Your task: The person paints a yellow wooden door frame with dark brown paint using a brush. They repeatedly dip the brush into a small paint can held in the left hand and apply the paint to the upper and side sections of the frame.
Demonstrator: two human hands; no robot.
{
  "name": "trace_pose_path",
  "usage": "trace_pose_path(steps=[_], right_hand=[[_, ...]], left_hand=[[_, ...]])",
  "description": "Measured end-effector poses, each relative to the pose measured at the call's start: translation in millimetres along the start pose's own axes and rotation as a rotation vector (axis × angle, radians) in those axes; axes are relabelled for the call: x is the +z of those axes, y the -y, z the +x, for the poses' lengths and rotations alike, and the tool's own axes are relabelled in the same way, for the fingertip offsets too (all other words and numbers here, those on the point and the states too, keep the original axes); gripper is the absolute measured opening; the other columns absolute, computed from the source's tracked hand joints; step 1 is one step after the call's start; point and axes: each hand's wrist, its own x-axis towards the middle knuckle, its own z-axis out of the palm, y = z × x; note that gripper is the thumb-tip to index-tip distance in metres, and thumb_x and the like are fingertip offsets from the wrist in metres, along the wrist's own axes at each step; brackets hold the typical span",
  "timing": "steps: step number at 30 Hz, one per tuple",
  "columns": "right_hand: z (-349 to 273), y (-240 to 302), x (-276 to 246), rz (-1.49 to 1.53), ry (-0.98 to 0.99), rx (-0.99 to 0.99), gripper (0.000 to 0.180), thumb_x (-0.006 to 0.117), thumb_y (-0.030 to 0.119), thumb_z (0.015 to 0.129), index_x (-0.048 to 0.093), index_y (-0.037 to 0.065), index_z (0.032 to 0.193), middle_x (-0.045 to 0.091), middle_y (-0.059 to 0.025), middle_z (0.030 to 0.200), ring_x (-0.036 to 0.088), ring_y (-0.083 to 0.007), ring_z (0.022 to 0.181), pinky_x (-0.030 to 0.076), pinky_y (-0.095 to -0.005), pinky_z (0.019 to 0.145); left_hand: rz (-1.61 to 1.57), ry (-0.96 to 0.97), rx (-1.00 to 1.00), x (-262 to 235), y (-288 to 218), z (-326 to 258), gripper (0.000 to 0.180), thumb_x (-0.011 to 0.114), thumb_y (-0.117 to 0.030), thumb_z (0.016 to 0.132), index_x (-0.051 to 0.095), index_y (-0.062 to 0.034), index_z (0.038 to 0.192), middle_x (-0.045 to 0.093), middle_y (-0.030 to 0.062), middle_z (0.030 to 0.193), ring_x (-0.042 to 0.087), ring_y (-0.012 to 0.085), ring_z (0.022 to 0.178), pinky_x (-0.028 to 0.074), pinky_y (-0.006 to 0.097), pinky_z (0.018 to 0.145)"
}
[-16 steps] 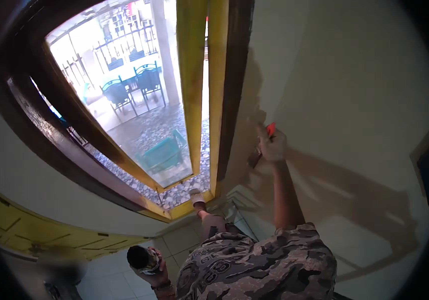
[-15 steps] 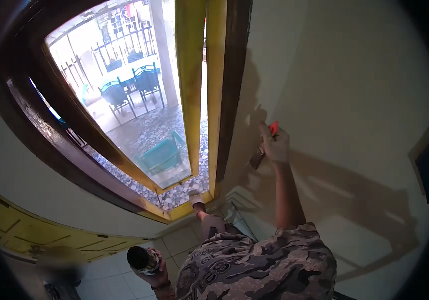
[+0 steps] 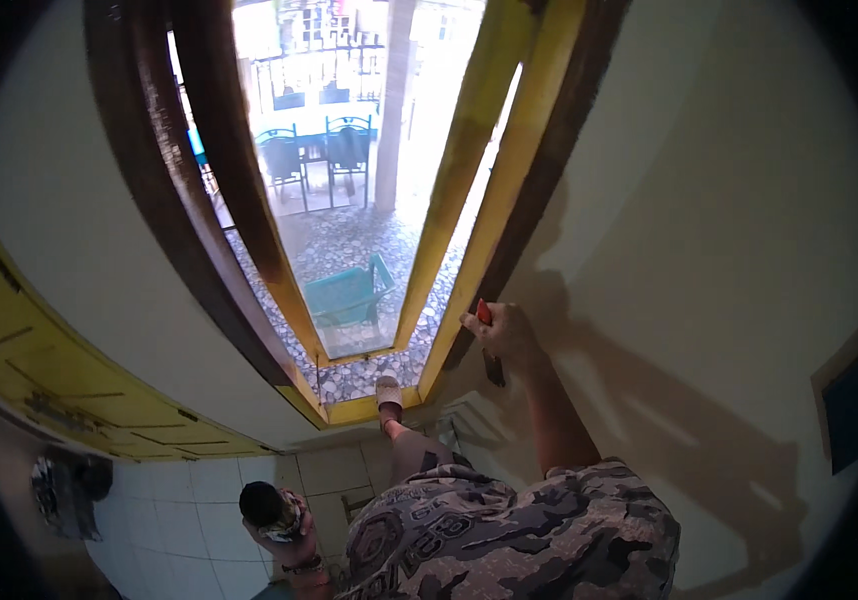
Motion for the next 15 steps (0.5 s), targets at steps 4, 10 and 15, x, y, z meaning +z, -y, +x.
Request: trace_pose_path(steps=[4, 10, 15], right_hand=[[11.3, -52.0, 46.1, 0.05, -0.096, 0.006, 0.042, 0.063, 0.045, 0.077, 0.06, 0.004, 0.067, 0.06, -0.0181, 0.066, 0.061, -0.0378, 0.067, 0.048, -0.0439, 0.062], [-19.4, -112.8, 81.4, -0.24, 0.105, 0.226, 0.051, 0.064, 0.054, 0.076, 0.065, 0.002, 0.077, 0.065, -0.0196, 0.081, 0.063, -0.0363, 0.08, 0.05, -0.0438, 0.073], [-49.9, -179.7, 120.9, -0.272, 0.265, 0.432, 0.045, 0.065, 0.049, 0.078, 0.064, 0.004, 0.078, 0.066, -0.0123, 0.073, 0.064, -0.024, 0.064, 0.052, -0.0349, 0.061]], left_hand=[[0.007, -0.105, 0.079, -22.5, -3.5, -26.6, 0.066, 0.042, -0.063, 0.083, 0.05, -0.0052, 0.114, 0.055, 0.0149, 0.096, 0.058, 0.0258, 0.073, 0.04, 0.025, 0.034], [-0.043, -0.289, 0.178, -35.9, -12.3, -58.3, 0.066, 0.04, -0.065, 0.083, 0.052, -0.0049, 0.109, 0.059, 0.0137, 0.089, 0.059, 0.0263, 0.068, 0.038, 0.025, 0.032], [0.018, -0.285, 0.226, -37.5, -18.6, -72.7, 0.066, 0.042, -0.064, 0.082, 0.052, -0.0046, 0.109, 0.06, 0.013, 0.089, 0.059, 0.0268, 0.069, 0.038, 0.025, 0.032]])
